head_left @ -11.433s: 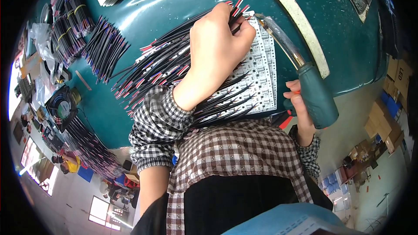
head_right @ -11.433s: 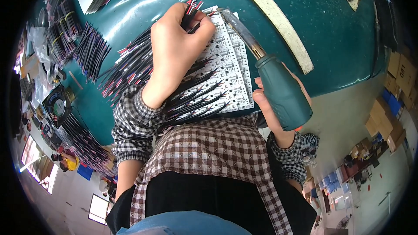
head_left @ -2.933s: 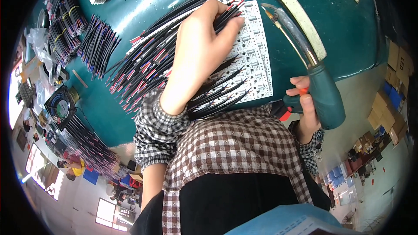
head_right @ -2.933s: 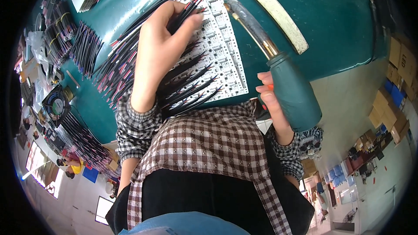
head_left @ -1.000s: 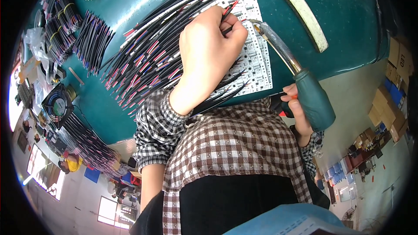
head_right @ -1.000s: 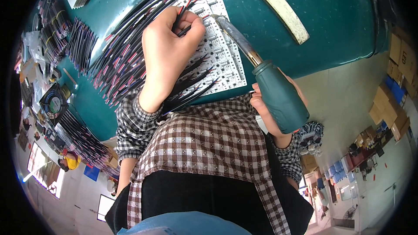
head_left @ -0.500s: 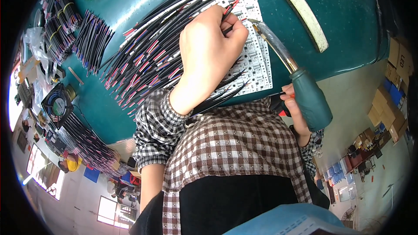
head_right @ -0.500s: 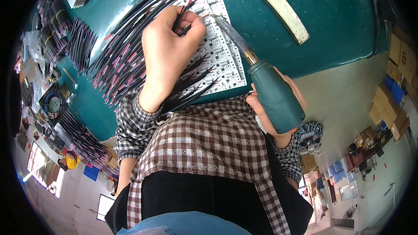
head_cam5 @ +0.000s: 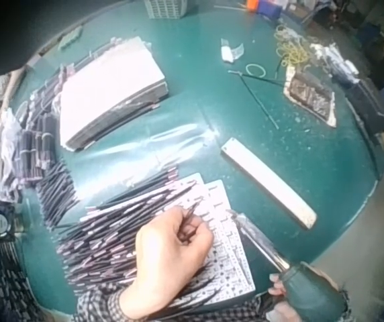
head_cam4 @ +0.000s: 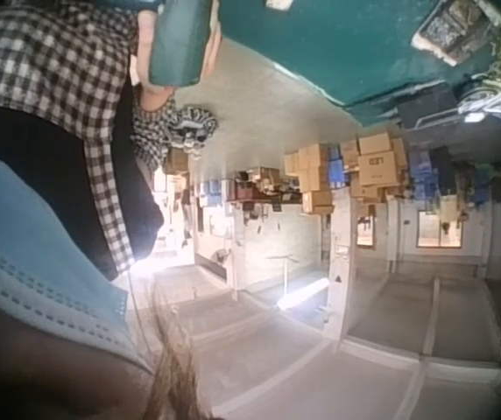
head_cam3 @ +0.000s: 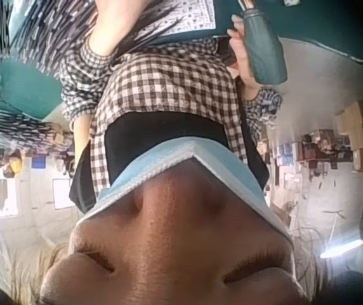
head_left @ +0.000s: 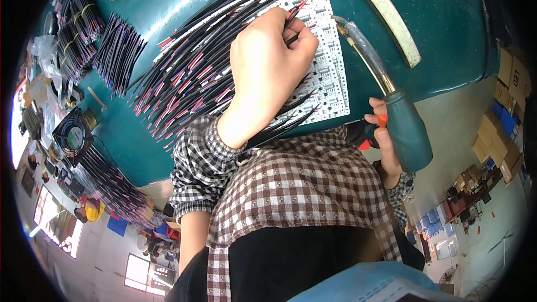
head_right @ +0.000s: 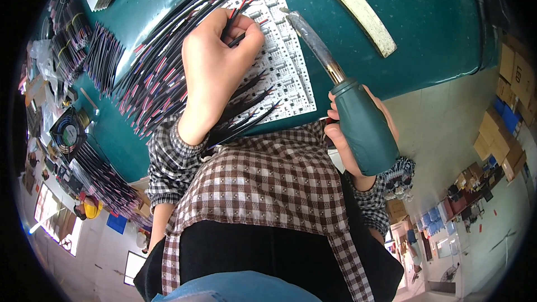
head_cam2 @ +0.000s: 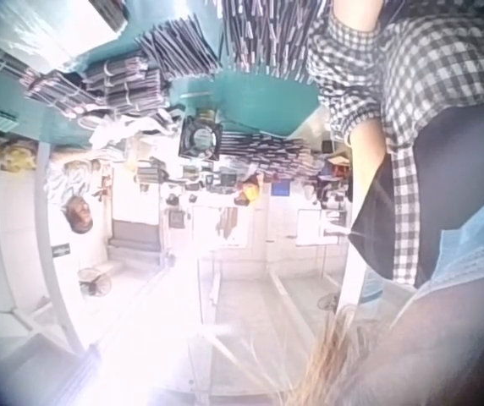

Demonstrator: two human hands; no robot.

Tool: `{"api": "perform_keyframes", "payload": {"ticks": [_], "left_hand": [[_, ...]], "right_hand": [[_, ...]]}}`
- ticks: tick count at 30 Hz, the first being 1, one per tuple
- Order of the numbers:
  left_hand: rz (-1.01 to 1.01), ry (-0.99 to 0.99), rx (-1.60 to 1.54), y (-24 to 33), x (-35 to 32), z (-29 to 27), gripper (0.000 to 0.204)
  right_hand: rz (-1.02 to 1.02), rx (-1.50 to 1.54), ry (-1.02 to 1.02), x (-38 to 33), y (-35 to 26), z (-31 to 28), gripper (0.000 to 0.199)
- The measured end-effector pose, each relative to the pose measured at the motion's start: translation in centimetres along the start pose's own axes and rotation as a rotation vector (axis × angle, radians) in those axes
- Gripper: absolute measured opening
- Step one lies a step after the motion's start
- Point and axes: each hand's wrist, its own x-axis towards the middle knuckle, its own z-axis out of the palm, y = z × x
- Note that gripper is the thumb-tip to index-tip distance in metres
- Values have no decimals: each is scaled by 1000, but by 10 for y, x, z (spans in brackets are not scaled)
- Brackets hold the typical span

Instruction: The person inserts bundles of wires into connectors on a circuit board using a handheld soldering iron.

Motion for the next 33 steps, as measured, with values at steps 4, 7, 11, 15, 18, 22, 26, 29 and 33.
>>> {"api": "perform_keyframes", "payload": {"ticks": [4,7,11,15,18,22,26,29,33], "left_hand": [[16,5,-13,-3,-3,3,14],[14,43,-22,-1,-5,5,15],[26,75,-8,-1,-5,7,15],[24,81,29,-3,-5,8,12],[26,89,-1,-3,-5,9,16],[34,90,7,-3,-5,9,15],[26,101,41,-1,-5,8,13],[19,101,21,-1,-5,8,14],[15,102,34,-1,-5,8,14]], "right_hand": [[-142,-159,-179,-2,15,-20,62],[-173,-171,-207,-2,13,-14,61],[3,-6,0,-1,3,3,60],[-1,-36,-11,0,5,4,61],[-104,-204,-60,1,9,0,61],[-5,-72,16,-1,7,6,59],[-91,-247,-33,1,9,2,57],[-144,-410,-98,4,-2,-2,55],[-162,-505,-154,5,-6,-3,52]]}}
